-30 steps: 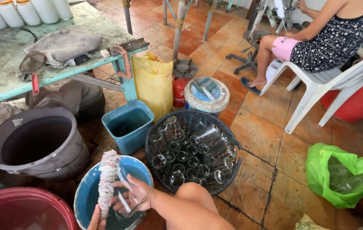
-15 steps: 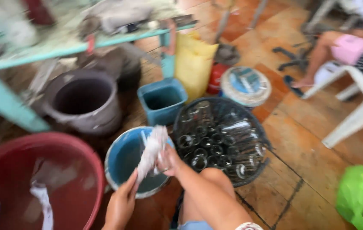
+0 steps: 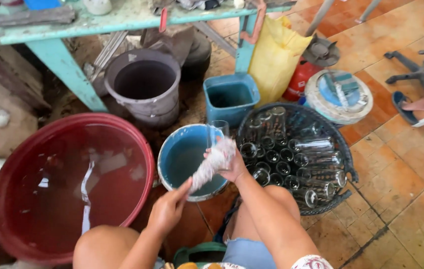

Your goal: Washing glass jars using a brush and buckets of water.

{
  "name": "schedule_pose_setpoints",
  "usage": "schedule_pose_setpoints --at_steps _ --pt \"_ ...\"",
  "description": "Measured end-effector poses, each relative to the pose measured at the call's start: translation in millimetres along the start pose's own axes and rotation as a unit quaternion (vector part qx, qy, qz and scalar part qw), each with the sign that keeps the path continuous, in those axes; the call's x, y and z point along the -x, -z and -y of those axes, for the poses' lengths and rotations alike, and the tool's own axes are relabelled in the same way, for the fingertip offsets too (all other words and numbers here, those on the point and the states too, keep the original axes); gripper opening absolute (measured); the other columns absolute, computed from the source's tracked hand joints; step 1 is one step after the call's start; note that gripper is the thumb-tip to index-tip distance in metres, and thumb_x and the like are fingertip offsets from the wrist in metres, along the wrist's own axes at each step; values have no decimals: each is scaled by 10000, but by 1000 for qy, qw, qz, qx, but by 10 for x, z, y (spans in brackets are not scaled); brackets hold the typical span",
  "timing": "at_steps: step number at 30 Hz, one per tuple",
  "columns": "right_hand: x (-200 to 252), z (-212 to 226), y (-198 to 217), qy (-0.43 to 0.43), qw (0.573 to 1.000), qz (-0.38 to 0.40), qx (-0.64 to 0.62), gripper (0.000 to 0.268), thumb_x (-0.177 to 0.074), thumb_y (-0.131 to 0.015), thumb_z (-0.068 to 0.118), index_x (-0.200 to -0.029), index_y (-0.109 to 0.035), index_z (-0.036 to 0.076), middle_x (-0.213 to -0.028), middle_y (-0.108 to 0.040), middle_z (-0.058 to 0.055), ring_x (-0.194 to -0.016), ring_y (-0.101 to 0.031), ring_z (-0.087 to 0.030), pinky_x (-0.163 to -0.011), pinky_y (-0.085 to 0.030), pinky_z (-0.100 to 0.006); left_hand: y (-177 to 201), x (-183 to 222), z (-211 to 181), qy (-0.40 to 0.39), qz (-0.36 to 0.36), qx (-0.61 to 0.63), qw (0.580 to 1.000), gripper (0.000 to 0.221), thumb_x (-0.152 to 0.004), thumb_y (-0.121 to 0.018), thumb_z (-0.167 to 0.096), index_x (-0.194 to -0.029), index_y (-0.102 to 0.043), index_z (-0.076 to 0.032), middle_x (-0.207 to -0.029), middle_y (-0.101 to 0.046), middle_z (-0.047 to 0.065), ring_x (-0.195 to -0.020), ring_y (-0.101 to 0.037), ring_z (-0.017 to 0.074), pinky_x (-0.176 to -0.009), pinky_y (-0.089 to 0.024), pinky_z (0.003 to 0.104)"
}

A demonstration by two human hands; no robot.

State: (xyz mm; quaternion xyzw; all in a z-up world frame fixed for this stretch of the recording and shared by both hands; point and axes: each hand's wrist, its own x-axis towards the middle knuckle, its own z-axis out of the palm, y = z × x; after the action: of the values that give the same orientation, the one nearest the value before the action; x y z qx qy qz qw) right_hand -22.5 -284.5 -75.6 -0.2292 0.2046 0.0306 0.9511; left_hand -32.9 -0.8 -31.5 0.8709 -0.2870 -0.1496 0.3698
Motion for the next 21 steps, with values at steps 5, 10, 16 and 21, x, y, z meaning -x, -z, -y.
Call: schedule_pose_setpoints --at_steps 5,10,16,21 --pt "-151 -213 262 -88 977 180 -75 567 -936 -547 637 -1279 -715 218 -1236 -675 -311 -1145 -655 -517 -957 -546 -654 141 -335 -206 33 -85 32 995 512 -992 -596 -289 -1485 -529 -407 -1219 -758 61 -1111 -709 298 -949 -583 462" --pt "-63 -127 60 -10 994 77 -73 617 -844 -635 695 -1205 -755 210 -1110 -779 -130 -1005 -738 -379 -869 -599 -519 -39 -95 -228 15 -53 49 997 527 -931 -672 -238 -1429 -603 -398 -1209 -764 76 -1097 -708 337 -916 -587 500" --pt "-616 -160 835 -34 995 52 -72 593 -842 -597 701 -1161 -765 231 -1108 -758 -200 -1038 -725 -416 -863 -560 -563 -96 68 -114 40 -47 68 996 522 -934 -692 -225 -1420 -615 -400 -1196 -773 82 -1133 -708 299 -951 -600 452" --pt "-135 -61 277 -59 983 141 -97 658 -862 -570 711 -1224 -734 187 -1224 -691 -301 -1138 -677 -475 -1031 -465 -662 197 -332 -246 180 -42 83 979 510 -1006 -564 -293 -1498 -507 -413 -1350 -688 117 -1258 -631 342 -1070 -528 487"
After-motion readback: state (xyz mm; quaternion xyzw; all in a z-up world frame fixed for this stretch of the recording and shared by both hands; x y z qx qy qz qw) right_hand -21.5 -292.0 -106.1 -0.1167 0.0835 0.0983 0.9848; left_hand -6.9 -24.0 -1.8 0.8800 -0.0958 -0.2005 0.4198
